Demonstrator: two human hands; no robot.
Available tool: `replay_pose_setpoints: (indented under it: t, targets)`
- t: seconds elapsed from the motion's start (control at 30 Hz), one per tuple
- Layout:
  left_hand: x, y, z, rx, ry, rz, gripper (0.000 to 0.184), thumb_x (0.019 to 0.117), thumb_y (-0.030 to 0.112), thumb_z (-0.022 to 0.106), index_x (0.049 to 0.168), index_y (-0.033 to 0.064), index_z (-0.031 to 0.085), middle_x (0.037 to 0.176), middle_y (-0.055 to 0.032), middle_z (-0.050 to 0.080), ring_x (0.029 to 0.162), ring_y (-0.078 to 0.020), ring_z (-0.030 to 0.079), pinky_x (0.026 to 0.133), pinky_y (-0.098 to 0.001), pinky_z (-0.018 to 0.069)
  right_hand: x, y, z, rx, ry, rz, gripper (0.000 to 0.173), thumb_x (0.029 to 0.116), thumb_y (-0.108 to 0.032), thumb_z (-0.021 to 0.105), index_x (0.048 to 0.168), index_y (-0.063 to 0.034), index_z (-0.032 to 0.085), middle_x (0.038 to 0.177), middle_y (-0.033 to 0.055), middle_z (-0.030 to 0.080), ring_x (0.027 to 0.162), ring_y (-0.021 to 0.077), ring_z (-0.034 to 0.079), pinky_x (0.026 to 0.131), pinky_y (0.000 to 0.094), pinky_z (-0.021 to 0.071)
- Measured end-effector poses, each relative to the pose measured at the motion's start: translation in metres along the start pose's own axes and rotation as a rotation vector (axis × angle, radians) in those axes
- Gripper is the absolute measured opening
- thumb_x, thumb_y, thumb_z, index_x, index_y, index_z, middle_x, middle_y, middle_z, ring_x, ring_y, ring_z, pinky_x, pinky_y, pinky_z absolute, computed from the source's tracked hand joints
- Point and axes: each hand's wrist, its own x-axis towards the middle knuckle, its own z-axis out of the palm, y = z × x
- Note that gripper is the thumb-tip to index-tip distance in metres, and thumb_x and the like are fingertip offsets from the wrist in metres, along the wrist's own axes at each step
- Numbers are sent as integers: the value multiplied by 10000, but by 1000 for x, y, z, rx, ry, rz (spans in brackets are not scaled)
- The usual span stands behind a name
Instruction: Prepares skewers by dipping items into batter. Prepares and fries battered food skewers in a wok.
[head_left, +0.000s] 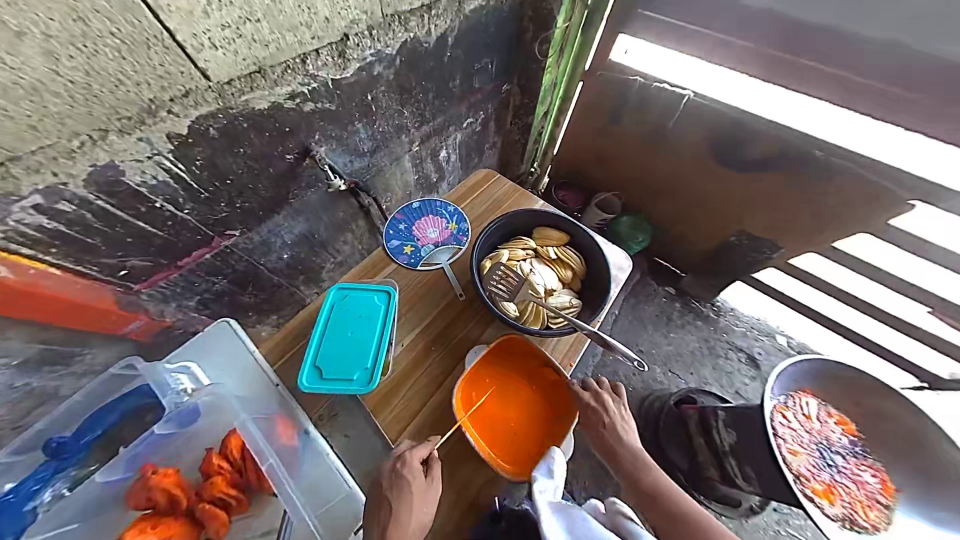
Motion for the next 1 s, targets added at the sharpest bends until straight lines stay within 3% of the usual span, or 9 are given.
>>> replay_pose_setpoints:
  t: [0.2, 0.3, 0.4, 0.53, 0.63, 0.77, 0.83, 0.9, 1.0]
  targets:
    - [15, 20, -1, 82, -52, 3, 357, 1044, 288, 491, 1314, 261, 724, 1219, -65, 716, 1142, -232, 674, 988, -433, 532, -24, -12, 2, 174, -290, 119, 378, 997, -130, 512, 1321, -175, 701, 1343, 114, 681, 1302, 323, 592, 1126, 597, 377]
    - [14, 18, -7, 56, -53, -15, 360, 1048, 282, 492, 1329, 256, 716, 1240, -74, 711, 1161, -236, 668, 1002, -437, 526, -23, -32, 14, 331, -400, 67, 346, 964, -167, 568, 1274, -191, 719, 1285, 114, 710, 1253, 328, 626, 1077, 611, 431]
    - [11, 6, -10, 26, 4, -28, 354, 1038, 268, 508, 1311, 236, 730, 1214, -81, 720, 1132, -244, 679, 980, -443, 537, -15, -44, 21, 487, -318, 5, 338, 1000, -170, 534, 1273, -203, 729, 1178, 102, 748, 1143, 295, 687, 1024, 558, 501]
    - [3, -6, -20, 9, 99, -44, 343, 1036, 257, 521, 1301, 226, 736, 1199, -85, 730, 1114, -260, 691, 965, -463, 545, -10, -37, 4, 347, -168, 42, 372, 979, -135, 524, 1282, -208, 726, 1243, 90, 725, 1217, 287, 647, 1083, 562, 434]
    - [-2, -9, -24, -8, 154, -36, 335, 1032, 250, 529, 1287, 217, 745, 1172, -87, 738, 1078, -259, 703, 940, -456, 554, 0, -31, 1, 319, -172, 41, 332, 1029, -194, 478, 1237, -203, 737, 1208, 62, 737, 1197, 247, 654, 1073, 522, 426]
    - [-6, -8, -27, -12, 155, -64, 336, 1030, 249, 527, 1282, 216, 747, 1174, -79, 737, 1086, -255, 699, 942, -453, 553, 18, -44, 10, 276, -279, -83, 306, 1009, -215, 504, 1202, -189, 741, 1193, 77, 739, 1202, 269, 650, 1096, 564, 411]
    - [-10, -6, -30, -17, 153, -71, 334, 1030, 248, 528, 1280, 213, 748, 1175, -82, 738, 1082, -251, 701, 944, -449, 551, 21, -37, 12, 203, -316, -57, 287, 975, -205, 535, 1170, -180, 743, 1199, 84, 738, 1210, 281, 646, 1095, 589, 396]
    - [-13, -5, -30, -37, 164, -68, 328, 1027, 243, 537, 1271, 204, 753, 1165, -87, 739, 1067, -255, 704, 936, -453, 554, 17, -30, 6, 182, -286, -47, 287, 993, -211, 511, 1161, -177, 742, 1185, 82, 740, 1200, 274, 648, 1078, 565, 400]
    - [-18, -6, -24, -56, 149, -93, 327, 1023, 247, 546, 1272, 200, 752, 1165, -84, 739, 1073, -252, 703, 947, -447, 552, 13, -38, 10, 208, -291, -170, 295, 1012, -212, 505, 1182, -167, 742, 1178, 98, 736, 1202, 290, 644, 1101, 571, 394]
